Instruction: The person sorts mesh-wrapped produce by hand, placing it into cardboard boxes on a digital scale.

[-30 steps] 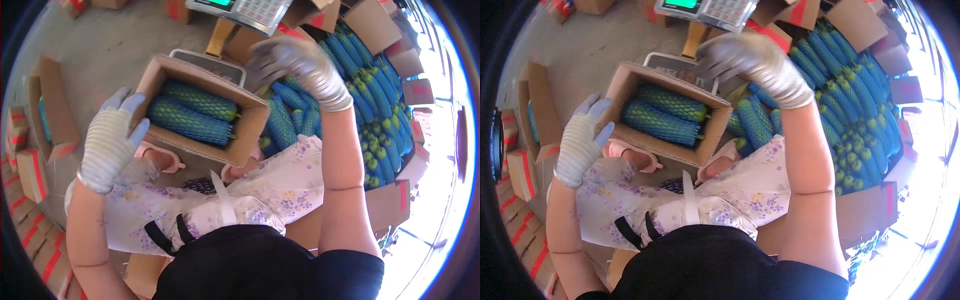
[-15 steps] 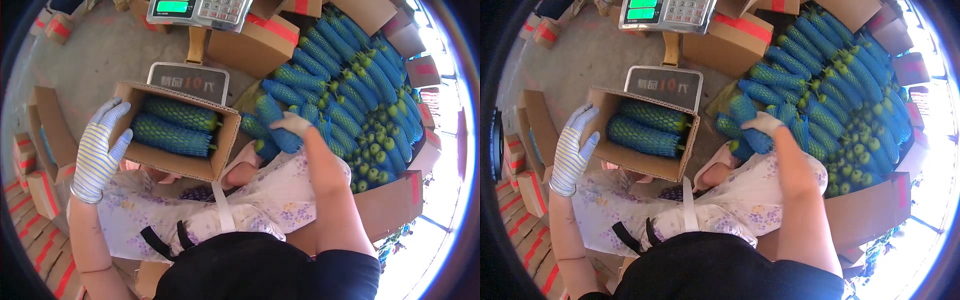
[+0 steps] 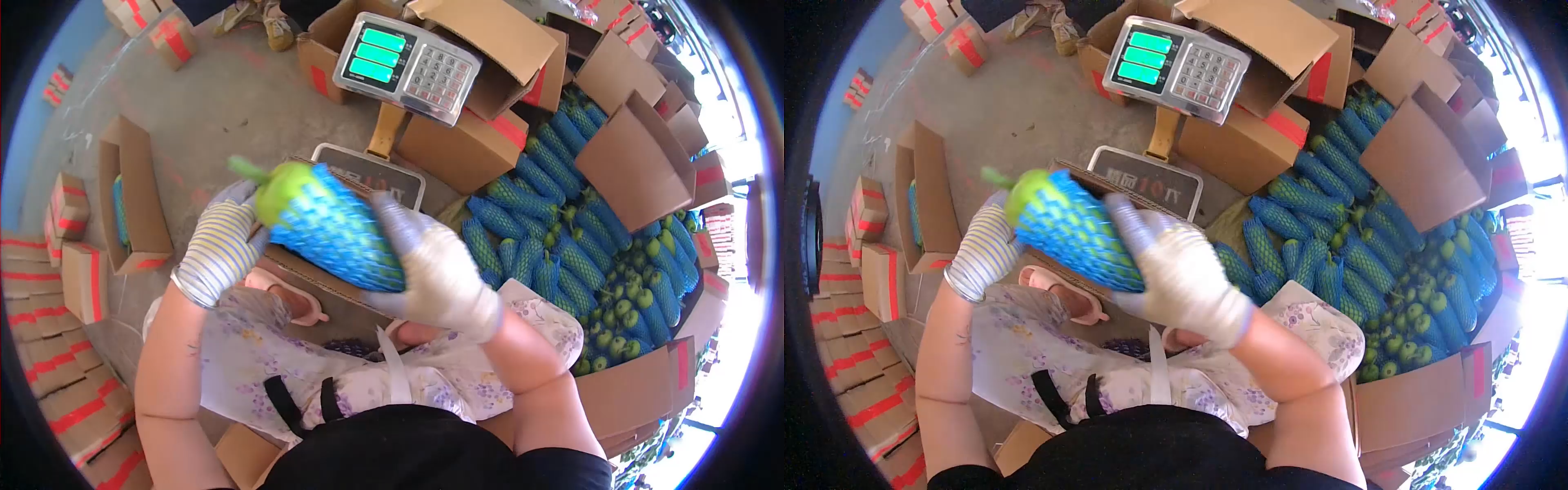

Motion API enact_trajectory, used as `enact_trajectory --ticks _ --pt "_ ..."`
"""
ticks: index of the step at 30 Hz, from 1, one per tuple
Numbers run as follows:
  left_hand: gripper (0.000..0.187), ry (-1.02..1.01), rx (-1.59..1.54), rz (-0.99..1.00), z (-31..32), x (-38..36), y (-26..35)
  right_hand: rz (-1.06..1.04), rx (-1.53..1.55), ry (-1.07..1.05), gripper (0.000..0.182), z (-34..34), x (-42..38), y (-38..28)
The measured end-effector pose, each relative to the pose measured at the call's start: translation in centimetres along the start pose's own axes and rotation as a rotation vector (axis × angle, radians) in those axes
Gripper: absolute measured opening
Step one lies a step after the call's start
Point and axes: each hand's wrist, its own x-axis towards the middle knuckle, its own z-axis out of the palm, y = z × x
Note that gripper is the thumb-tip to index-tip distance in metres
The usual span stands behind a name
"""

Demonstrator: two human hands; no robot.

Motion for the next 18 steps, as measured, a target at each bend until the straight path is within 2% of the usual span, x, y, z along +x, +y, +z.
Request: enact_trajectory --ticks 1,3,4,6,7,11,14,17,18 --pt "0.031 0.007 0.000 -0.002 -0.5 -0.3 0.0 -0.097 -0.089 0.056 0.096 1.7 0.9 0.2" --pt "0.024 -0.047 -0.046 -0.072 -0.8 -1.3 -0.2 -0.115 -0.232 0.054 0.094 4.3 1.8 1.5" --pt "0.022 0.072 -0.050 -0.040 -0.2 -1.8 -0.8 -0.079 -0.291 0.026 0.088 5.0 2.0 2.4" --pt "0.023 0.128 -0.082 -0.054 0.1 -2.8 -1.2 0.051 -0.399 -0.061 0.080 5.6 1.4 3.9" --pt "0.024 0.193 -0.100 -0.051 0.1 -3.2 -1.3 0.052 -0.397 -0.009 0.073 5.4 0.6 3.9" --pt "0.028 0.188 -0.162 -0.134 -0.2 -3.7 -1.5 -0.058 -0.252 0.196 0.057 1.8 -1.6 2.9" --pt "0.030 0.156 -0.160 -0.142 -0.4 -3.8 -1.8 0.024 -0.237 0.260 0.051 0.5 -3.0 3.6" --pt "0.031 0.166 -0.095 -0.063 -1.3 -3.1 -0.9 0.086 -0.203 0.291 0.044 0.1 -3.5 4.1" --pt "0.027 0.205 -0.082 0.034 -1.6 -2.2 -0.2 0.099 -0.196 0.238 0.042 0.3 -3.5 4.2"
